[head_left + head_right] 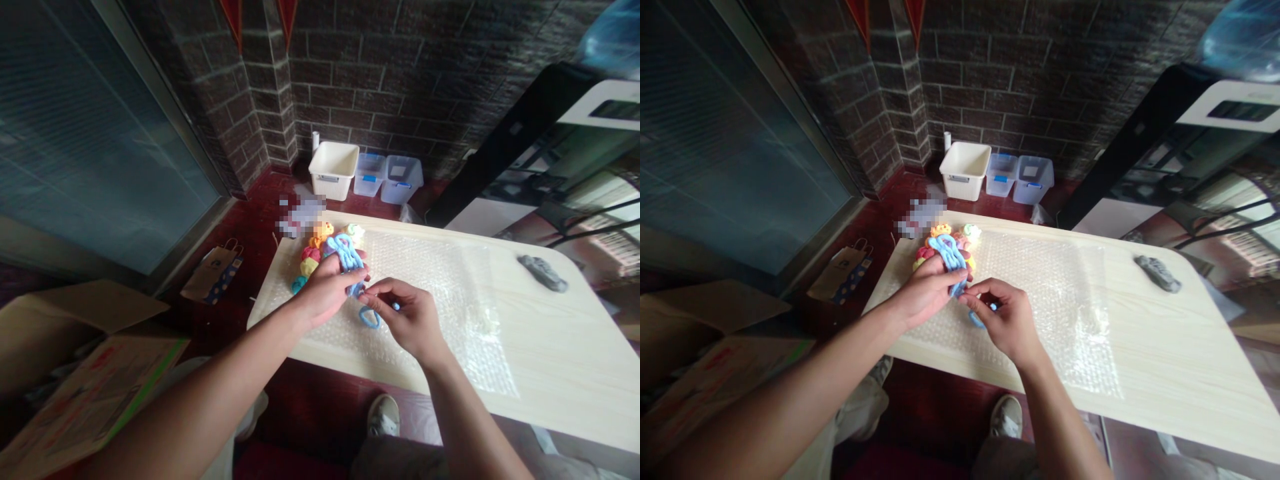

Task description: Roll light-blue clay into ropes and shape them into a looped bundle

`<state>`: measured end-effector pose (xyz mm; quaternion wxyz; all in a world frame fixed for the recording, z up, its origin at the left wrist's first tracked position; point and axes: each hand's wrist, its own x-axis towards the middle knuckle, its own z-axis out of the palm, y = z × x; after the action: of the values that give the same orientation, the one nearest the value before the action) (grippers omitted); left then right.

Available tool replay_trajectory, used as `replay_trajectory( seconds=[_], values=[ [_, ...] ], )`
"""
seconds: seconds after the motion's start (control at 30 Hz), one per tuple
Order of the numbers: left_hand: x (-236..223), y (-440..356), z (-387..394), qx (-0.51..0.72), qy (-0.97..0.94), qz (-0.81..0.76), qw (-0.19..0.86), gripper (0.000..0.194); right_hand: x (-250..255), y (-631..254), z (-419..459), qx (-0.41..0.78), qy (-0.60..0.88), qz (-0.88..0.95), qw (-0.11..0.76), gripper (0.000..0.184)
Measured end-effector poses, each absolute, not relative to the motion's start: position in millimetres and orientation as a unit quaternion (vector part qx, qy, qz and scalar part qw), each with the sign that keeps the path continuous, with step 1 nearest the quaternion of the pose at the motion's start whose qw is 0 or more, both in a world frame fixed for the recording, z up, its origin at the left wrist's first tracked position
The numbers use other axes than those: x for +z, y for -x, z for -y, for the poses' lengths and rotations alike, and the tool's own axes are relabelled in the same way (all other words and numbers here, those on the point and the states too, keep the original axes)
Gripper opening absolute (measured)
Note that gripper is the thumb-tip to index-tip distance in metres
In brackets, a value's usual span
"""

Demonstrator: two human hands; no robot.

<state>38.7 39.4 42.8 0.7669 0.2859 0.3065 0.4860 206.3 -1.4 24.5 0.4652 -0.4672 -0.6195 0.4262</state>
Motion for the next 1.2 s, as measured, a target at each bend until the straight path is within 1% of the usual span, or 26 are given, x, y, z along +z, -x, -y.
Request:
replay_trajectory(
  seconds=[0.2, 0.37, 0.43, 0.57, 0.63, 0.8, 0.87, 0.93, 0.97, 1.07, 1.2],
  values=[
    [47.7, -40.8, -39.5, 0.500, -0.259, -0.311, 0.766, 0.032, 23.5, -204.8, 2.5, 0.397, 0.466, 0.643, 0.461, 0.017],
    [51.2, -37.6, -42.5, 0.503, -0.241, -0.317, 0.767, 0.037, 28.9, -207.9, 2.0, 0.435, 0.479, 0.601, 0.469, 0.017],
    [52.9, -34.8, -43.0, 0.494, -0.234, -0.320, 0.773, 0.045, 28.4, -211.1, 0.0, 0.459, 0.461, 0.578, 0.493, 0.020],
    [54.2, -29.8, -41.1, 0.464, -0.249, -0.327, 0.785, 0.065, 19.9, -215.8, -5.0, 0.495, 0.427, 0.545, 0.526, 0.040],
    [53.5, -29.0, -39.9, 0.459, -0.262, -0.321, 0.786, 0.073, 15.6, -216.5, -6.4, 0.496, 0.442, 0.536, 0.521, 0.041],
    [50.5, -29.7, -41.3, 0.478, -0.280, -0.307, 0.774, 0.090, 15.2, -214.8, -6.6, 0.465, 0.477, 0.556, 0.497, 0.030],
    [49.0, -29.4, -43.5, 0.488, -0.274, -0.304, 0.771, 0.094, 17.3, -213.7, -6.7, 0.474, 0.462, 0.548, 0.511, 0.036],
    [46.9, -28.4, -45.5, 0.492, -0.268, -0.307, 0.769, 0.094, 19.3, -213.1, -6.9, 0.491, 0.437, 0.534, 0.532, 0.043],
    [45.7, -27.8, -46.4, 0.492, -0.268, -0.309, 0.769, 0.092, 20.3, -213.1, -7.0, 0.497, 0.431, 0.530, 0.535, 0.039],
    [42.6, -25.9, -47.7, 0.490, -0.273, -0.315, 0.765, 0.089, 22.7, -213.8, -6.7, 0.490, 0.451, 0.537, 0.517, 0.019],
    [41.4, -23.9, -47.2, 0.477, -0.278, -0.330, 0.766, 0.090, 23.8, -215.3, -6.0, 0.457, 0.459, 0.564, 0.512, 0.016]
  ],
)
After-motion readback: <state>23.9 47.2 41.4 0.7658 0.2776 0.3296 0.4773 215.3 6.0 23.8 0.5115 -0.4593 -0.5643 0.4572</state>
